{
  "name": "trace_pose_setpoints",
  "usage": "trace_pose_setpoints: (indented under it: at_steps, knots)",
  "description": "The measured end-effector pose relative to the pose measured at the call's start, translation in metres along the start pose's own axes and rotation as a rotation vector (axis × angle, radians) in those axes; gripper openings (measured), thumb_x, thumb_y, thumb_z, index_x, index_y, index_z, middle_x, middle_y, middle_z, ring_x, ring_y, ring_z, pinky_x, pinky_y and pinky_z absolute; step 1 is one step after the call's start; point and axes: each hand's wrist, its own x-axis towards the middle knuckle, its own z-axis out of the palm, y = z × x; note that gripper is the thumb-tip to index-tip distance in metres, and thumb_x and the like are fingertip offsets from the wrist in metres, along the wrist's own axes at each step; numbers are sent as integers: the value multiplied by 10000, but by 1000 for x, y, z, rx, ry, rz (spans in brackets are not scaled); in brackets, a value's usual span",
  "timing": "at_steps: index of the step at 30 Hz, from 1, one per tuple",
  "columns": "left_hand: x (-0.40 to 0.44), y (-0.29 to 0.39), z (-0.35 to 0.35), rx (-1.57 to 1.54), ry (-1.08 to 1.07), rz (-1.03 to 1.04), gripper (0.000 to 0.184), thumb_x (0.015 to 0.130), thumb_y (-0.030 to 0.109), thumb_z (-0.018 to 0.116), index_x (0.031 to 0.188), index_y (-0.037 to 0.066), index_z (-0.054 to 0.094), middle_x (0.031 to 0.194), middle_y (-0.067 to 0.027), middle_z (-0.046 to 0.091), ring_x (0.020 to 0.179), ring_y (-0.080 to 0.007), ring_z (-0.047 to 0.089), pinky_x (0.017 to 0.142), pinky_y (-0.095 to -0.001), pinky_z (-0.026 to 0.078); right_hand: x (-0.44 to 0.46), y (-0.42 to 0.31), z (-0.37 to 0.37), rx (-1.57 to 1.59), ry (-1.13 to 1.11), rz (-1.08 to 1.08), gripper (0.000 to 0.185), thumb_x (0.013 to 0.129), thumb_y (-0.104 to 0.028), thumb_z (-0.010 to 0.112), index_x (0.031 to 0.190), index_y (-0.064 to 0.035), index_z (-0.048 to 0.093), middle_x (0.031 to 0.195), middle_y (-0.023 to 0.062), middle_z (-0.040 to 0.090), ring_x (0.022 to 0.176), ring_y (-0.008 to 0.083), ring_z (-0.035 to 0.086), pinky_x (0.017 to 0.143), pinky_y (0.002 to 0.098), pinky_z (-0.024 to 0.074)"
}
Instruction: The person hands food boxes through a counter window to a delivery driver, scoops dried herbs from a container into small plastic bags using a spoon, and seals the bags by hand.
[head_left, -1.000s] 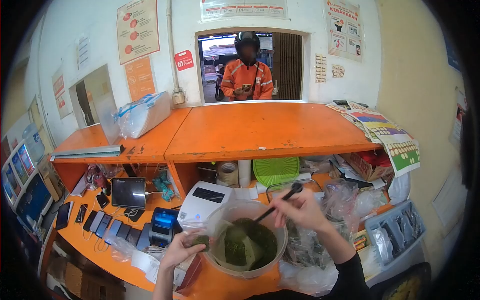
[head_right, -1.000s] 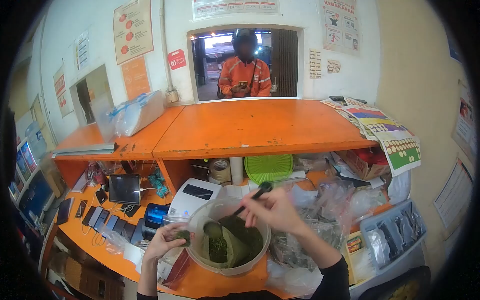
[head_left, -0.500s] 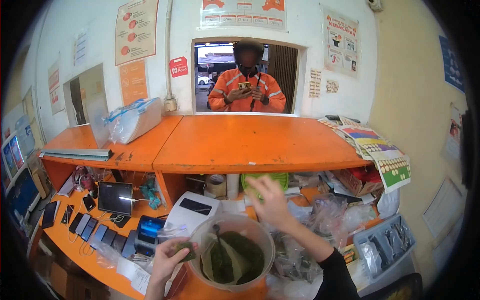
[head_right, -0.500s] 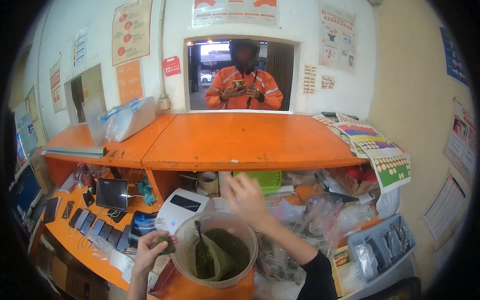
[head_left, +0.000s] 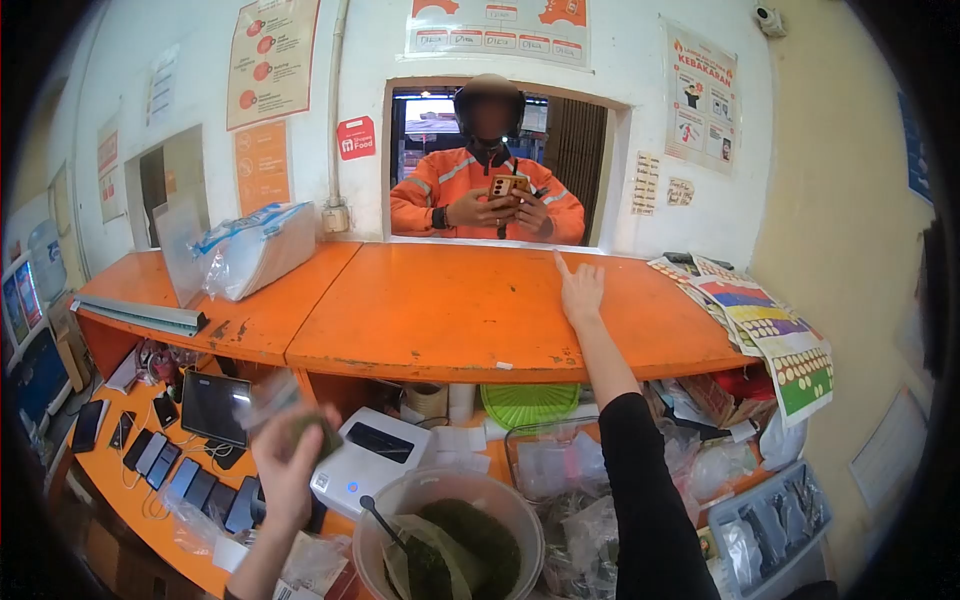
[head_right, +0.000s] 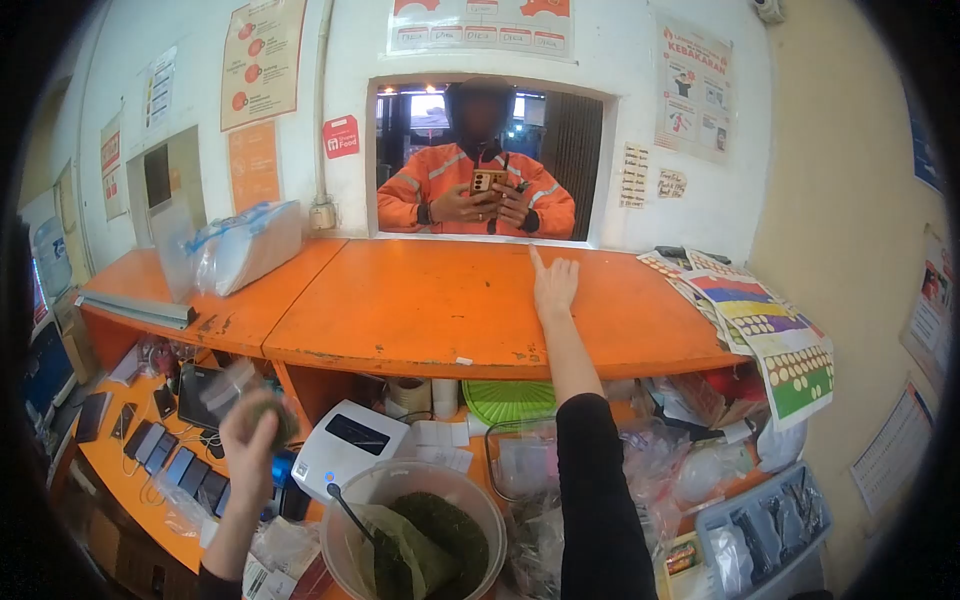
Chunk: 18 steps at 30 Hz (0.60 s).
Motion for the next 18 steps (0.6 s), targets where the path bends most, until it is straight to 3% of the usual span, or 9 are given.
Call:
trace_pose_setpoints:
  at_steps: [1, 2, 4, 8, 15, 18]
  knots:
    - [21, -1, 5, -9, 35, -11, 262, 850, 118, 564, 1062, -32, 527, 1003, -122, 594, 905, -185, 589, 785, -301, 491, -2, -3, 2, -13, 4, -9, 588, 871, -131, 437, 1392, -323, 243, 906, 66, 543, 896, 201, 491, 885, 392, 282]
    - [46, -8, 11, -50, 39, 44, 259, 874, 90, 531, 1096, -41, 515, 1056, -133, 583, 967, -194, 575, 820, -307, 482, -2, -4, 3, -31, 12, -17, 568, 881, -132, 422, 1389, -320, 252, 905, 62, 551, 901, 199, 498, 896, 390, 274]
    - [98, -18, 35, -118, 158, 130, 237, 869, 85, 548, 1061, -53, 536, 1005, -129, 609, 868, -173, 599, 764, -290, 498, -1, -2, 5, -66, 8, -25, 533, 896, -135, 395, 1383, -314, 274, 909, 58, 562, 922, 198, 506, 913, 390, 264]
    - [182, -63, 67, -97, 166, 264, 219, 866, 67, 547, 1038, -69, 552, 1000, -118, 614, 888, -152, 590, 771, -275, 495, 2, -5, 7, -133, -44, -10, 490, 911, -148, 365, 1372, -306, 306, 922, 57, 574, 954, 202, 522, 932, 399, 257]
    - [233, -112, 100, -72, 244, 330, 201, 844, 52, 568, 1005, -68, 570, 951, -111, 627, 840, -142, 593, 728, -251, 485, 16, -14, -2, -154, -223, -146, 494, 906, -134, 385, 1367, -298, 314, 999, 57, 581, 983, 203, 553, 967, 409, 252]
    - [232, -117, 99, -41, 282, 305, 181, 838, 42, 568, 989, -58, 585, 918, -109, 635, 807, -150, 599, 720, -252, 481, 42, -18, 14, -27, -218, -304, 535, 869, -95, 422, 1348, -318, 337, 1069, 109, 558, 1017, 255, 544, 964, 409, 323]
